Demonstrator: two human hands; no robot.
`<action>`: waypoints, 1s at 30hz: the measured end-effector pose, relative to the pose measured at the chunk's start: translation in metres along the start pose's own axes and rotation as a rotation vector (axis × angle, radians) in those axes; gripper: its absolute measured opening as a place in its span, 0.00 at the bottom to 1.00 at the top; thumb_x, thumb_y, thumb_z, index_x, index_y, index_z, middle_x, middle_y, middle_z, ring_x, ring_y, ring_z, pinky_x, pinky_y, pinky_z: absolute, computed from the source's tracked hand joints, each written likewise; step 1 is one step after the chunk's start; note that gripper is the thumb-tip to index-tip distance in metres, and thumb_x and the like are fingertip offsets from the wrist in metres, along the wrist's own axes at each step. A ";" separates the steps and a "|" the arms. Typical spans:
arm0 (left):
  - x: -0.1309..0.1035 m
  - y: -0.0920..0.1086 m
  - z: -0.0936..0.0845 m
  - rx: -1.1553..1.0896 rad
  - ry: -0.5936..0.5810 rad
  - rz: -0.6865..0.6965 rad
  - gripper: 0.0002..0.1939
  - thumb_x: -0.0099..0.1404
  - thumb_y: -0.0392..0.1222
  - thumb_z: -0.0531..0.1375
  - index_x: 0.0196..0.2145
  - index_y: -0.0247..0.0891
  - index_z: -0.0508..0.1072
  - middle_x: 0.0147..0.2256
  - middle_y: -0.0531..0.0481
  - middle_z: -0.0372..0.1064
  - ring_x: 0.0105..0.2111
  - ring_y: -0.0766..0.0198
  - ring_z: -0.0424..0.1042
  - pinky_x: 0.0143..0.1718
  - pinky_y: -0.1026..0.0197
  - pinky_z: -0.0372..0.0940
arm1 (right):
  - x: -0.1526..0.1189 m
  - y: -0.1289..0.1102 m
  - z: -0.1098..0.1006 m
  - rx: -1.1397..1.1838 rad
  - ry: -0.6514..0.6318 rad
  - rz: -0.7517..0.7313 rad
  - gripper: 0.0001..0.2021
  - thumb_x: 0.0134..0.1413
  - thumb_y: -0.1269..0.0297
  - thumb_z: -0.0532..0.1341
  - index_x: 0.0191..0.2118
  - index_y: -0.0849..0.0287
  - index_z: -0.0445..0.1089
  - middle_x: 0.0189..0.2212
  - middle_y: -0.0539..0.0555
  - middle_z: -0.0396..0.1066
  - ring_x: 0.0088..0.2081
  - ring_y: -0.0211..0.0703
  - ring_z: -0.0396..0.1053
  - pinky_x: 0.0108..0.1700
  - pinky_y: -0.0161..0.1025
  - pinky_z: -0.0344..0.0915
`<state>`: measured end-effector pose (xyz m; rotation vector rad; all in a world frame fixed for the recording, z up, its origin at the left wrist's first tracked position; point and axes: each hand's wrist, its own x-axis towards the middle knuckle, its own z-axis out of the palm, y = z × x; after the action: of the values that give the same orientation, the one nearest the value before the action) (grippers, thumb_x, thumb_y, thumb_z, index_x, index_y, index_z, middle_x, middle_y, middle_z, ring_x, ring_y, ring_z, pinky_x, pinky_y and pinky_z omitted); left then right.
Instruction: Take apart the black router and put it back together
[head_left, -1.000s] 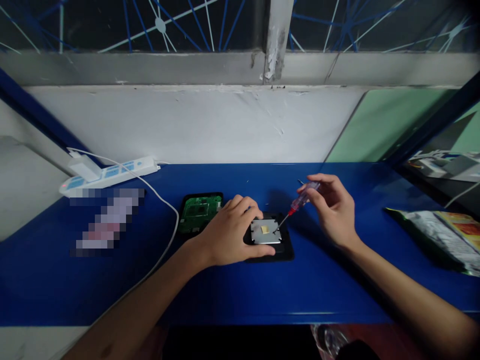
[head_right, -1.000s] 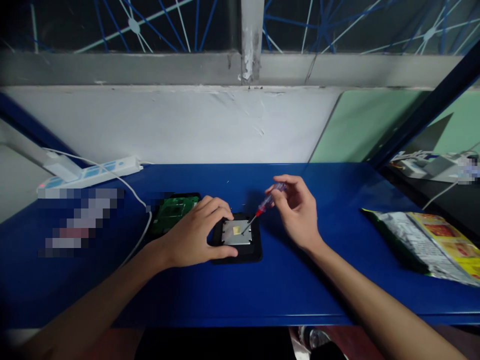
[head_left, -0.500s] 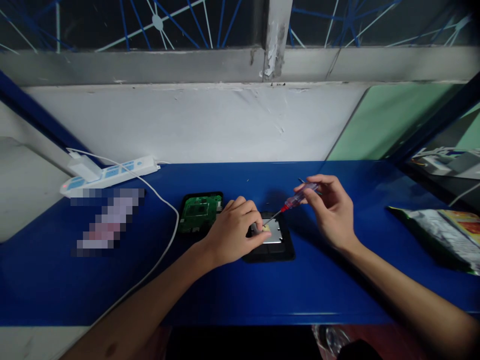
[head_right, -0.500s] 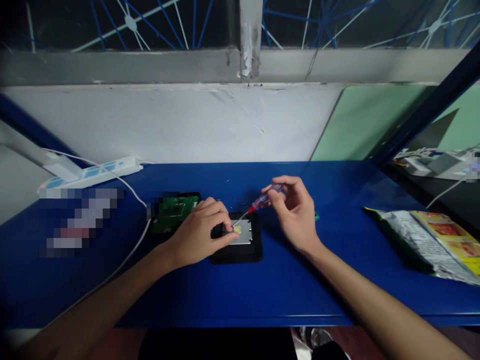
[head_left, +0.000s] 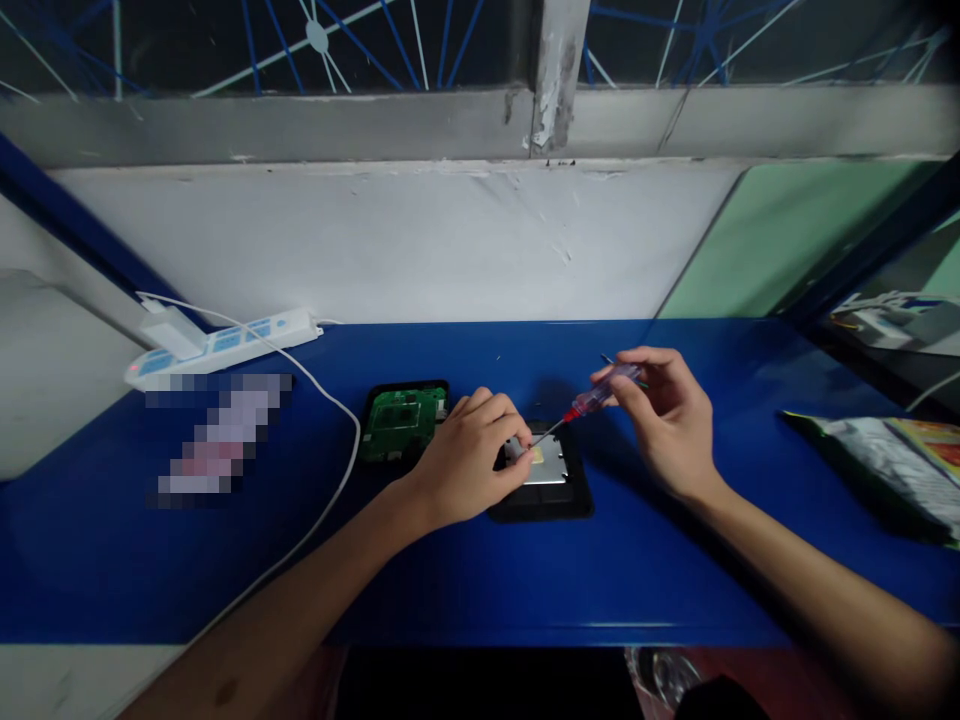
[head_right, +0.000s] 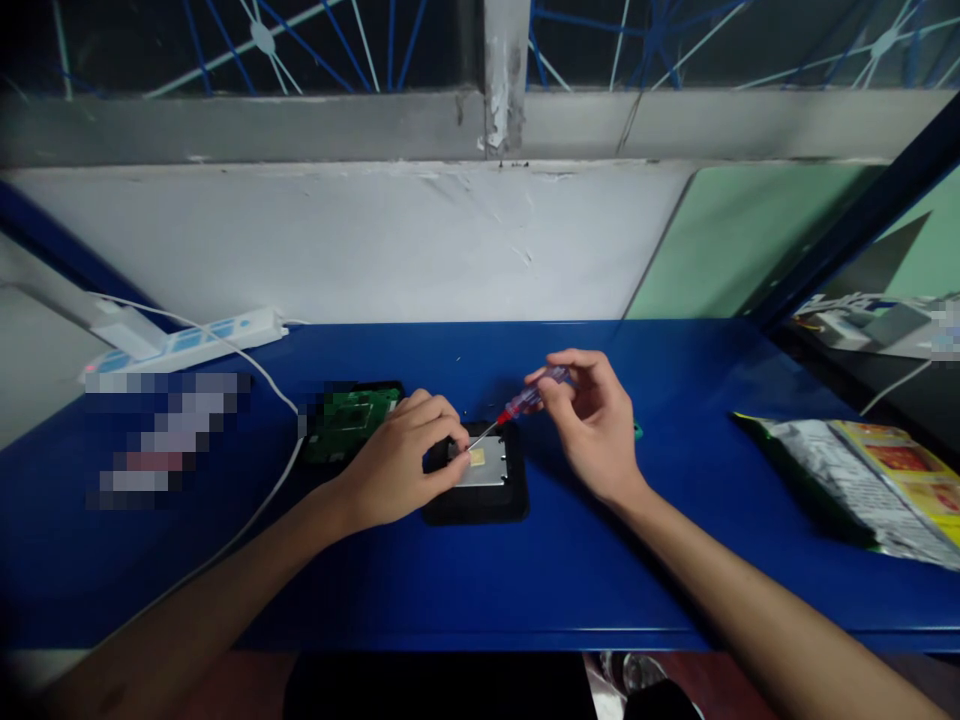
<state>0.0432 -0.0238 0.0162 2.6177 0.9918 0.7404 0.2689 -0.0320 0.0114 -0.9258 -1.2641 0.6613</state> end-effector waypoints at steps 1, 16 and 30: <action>0.000 0.000 0.000 -0.002 0.002 0.001 0.05 0.64 0.33 0.62 0.32 0.39 0.70 0.36 0.51 0.69 0.39 0.59 0.63 0.40 0.56 0.59 | 0.000 0.000 0.000 -0.003 0.003 -0.007 0.08 0.58 0.64 0.65 0.44 0.53 0.68 0.34 0.50 0.77 0.30 0.38 0.76 0.34 0.39 0.77; 0.001 -0.001 -0.001 -0.048 0.007 -0.016 0.05 0.65 0.32 0.61 0.33 0.39 0.71 0.36 0.52 0.70 0.39 0.59 0.64 0.41 0.56 0.59 | 0.002 0.000 -0.002 -0.052 -0.004 -0.056 0.08 0.60 0.65 0.64 0.44 0.54 0.67 0.35 0.50 0.76 0.31 0.38 0.76 0.35 0.39 0.78; 0.000 -0.003 0.002 -0.086 0.098 -0.035 0.04 0.66 0.31 0.61 0.34 0.39 0.72 0.35 0.51 0.70 0.38 0.59 0.64 0.42 0.54 0.61 | -0.001 -0.002 0.001 0.018 -0.006 -0.039 0.13 0.58 0.65 0.66 0.47 0.52 0.67 0.38 0.51 0.78 0.35 0.39 0.78 0.39 0.40 0.78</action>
<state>0.0429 -0.0215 0.0140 2.5062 1.0059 0.8899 0.2675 -0.0338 0.0130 -0.8825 -1.2765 0.6443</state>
